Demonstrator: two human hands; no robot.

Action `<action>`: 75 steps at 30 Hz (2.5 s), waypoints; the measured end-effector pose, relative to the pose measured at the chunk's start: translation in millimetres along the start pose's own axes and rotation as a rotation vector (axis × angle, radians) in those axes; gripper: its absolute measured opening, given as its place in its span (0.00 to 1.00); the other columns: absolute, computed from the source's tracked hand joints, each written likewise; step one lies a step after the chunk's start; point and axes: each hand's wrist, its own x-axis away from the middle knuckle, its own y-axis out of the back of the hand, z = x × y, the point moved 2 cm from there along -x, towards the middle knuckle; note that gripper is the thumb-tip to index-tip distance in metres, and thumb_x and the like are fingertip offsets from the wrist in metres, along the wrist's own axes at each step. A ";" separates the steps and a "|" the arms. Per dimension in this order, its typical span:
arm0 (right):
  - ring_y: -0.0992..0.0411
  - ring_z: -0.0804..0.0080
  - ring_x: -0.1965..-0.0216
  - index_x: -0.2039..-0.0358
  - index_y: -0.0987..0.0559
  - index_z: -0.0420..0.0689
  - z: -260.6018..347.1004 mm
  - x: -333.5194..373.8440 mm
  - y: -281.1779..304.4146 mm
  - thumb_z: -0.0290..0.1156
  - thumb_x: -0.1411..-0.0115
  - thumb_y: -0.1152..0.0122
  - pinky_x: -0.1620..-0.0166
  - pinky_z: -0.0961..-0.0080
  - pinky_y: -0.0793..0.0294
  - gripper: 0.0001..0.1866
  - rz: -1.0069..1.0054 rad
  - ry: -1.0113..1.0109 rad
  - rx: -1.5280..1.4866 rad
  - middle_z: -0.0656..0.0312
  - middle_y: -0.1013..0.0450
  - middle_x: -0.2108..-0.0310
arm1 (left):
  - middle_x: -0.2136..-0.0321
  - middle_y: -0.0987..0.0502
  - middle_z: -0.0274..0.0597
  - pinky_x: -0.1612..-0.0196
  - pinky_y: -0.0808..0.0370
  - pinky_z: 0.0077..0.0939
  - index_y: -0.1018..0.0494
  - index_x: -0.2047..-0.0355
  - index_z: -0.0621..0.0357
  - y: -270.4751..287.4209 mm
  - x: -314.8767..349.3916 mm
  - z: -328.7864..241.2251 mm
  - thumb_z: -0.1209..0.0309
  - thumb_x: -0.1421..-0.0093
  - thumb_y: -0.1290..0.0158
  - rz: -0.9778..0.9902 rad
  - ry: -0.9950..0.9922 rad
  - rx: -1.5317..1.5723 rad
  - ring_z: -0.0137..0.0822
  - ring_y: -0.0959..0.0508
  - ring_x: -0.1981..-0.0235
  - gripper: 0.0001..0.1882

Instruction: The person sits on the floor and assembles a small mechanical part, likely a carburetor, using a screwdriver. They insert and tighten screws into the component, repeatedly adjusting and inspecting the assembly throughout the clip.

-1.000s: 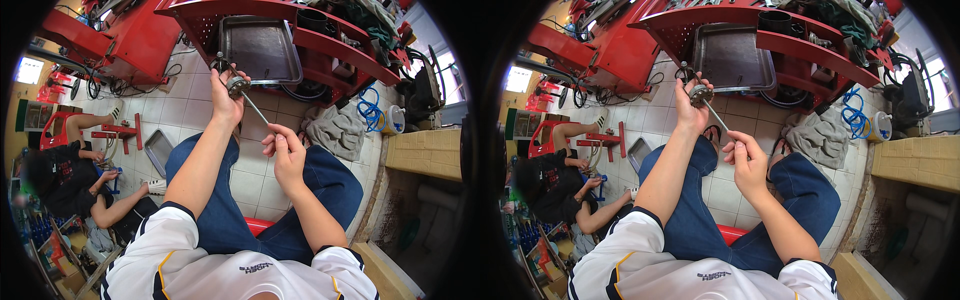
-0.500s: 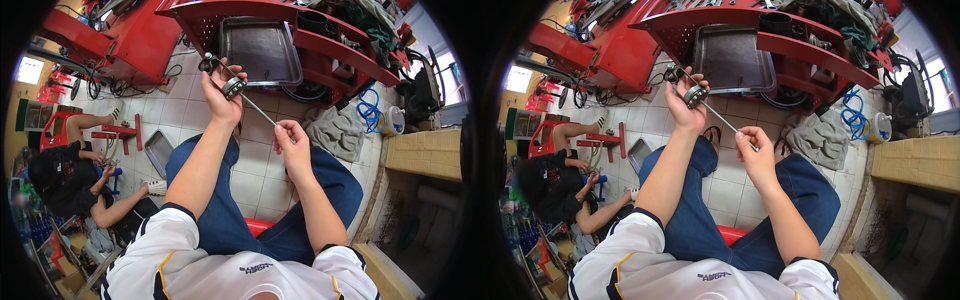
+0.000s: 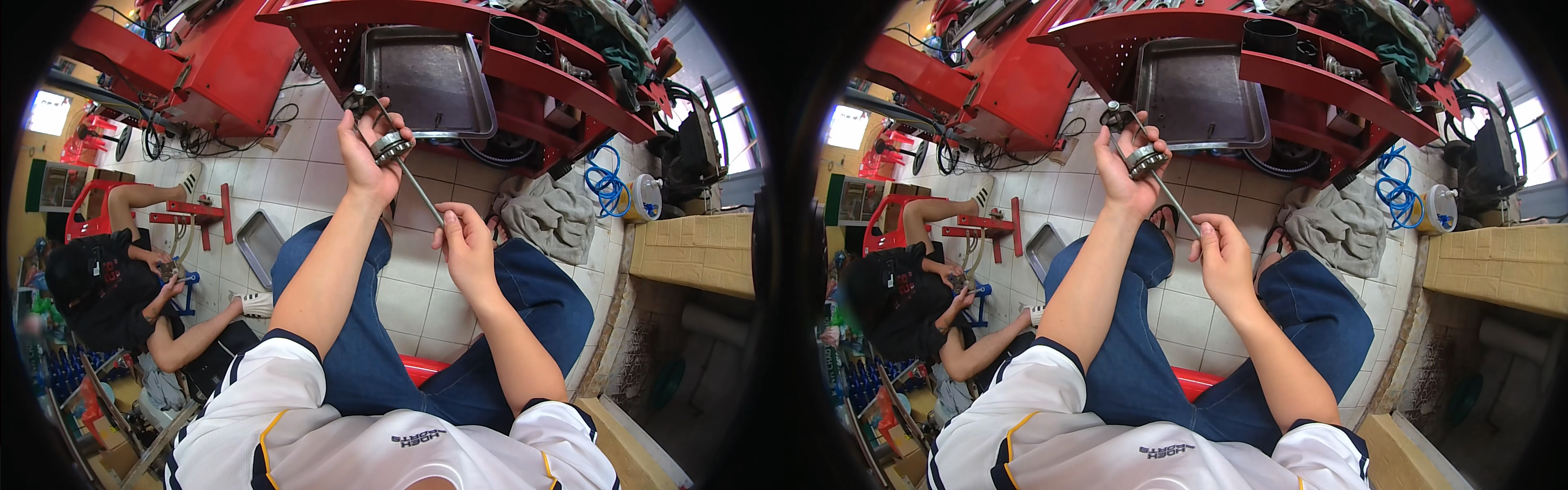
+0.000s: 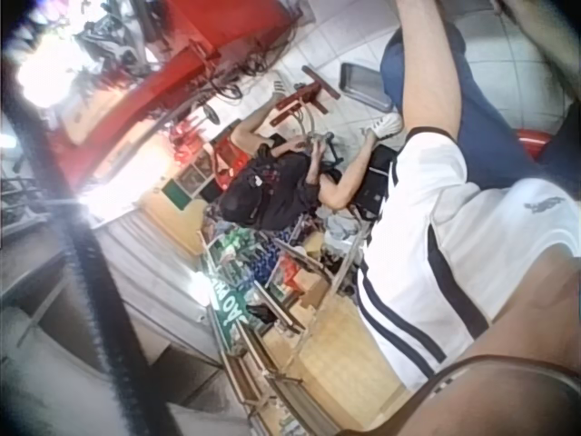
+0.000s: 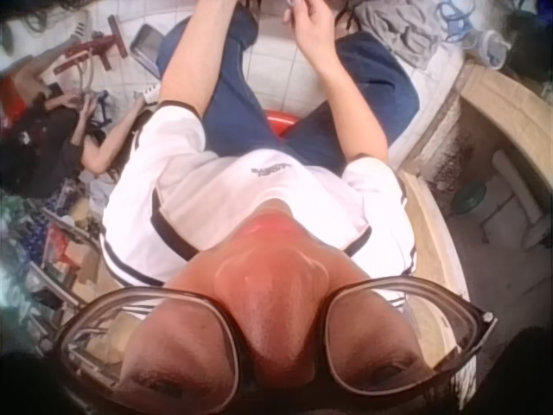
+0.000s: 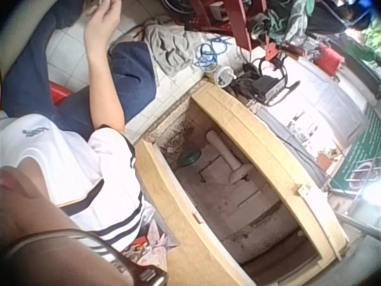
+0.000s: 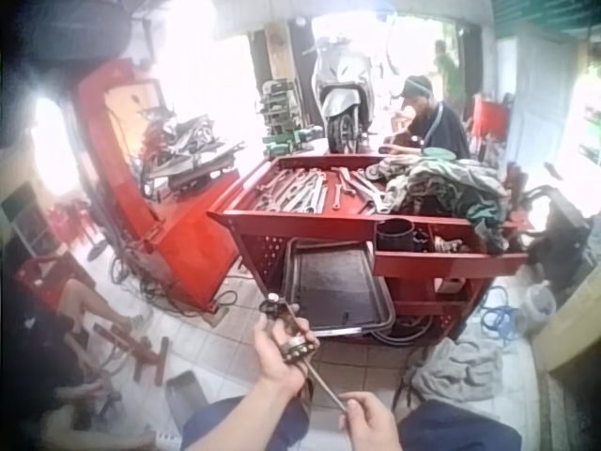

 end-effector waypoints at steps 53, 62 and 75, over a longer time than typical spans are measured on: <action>0.38 0.83 0.88 0.59 0.29 0.37 -10.3 2.7 -16.5 0.38 0.25 0.53 0.84 0.83 0.41 0.15 -0.004 0.044 0.001 0.62 0.26 0.79 | 0.70 0.28 0.42 0.64 0.23 0.33 0.32 0.46 0.60 -18.7 15.9 19.4 0.40 0.32 0.64 0.139 0.059 -0.132 0.35 0.24 0.72 0.34; 0.37 0.82 0.89 0.57 0.30 0.38 -2.0 4.1 -18.5 0.40 0.25 0.53 0.85 0.83 0.42 0.15 0.044 -0.065 -0.103 0.60 0.25 0.79 | 0.71 0.27 0.42 0.64 0.23 0.33 0.32 0.47 0.60 -19.9 19.5 22.8 0.41 0.32 0.64 0.190 0.078 -0.138 0.36 0.23 0.73 0.34; 0.36 0.81 0.89 0.58 0.32 0.40 -3.0 4.0 -19.2 0.42 0.24 0.57 0.85 0.85 0.40 0.16 0.057 -0.036 -0.040 0.57 0.23 0.76 | 0.71 0.27 0.42 0.65 0.24 0.33 0.31 0.47 0.61 -19.8 22.0 28.9 0.41 0.33 0.63 0.184 0.112 -0.139 0.37 0.23 0.73 0.34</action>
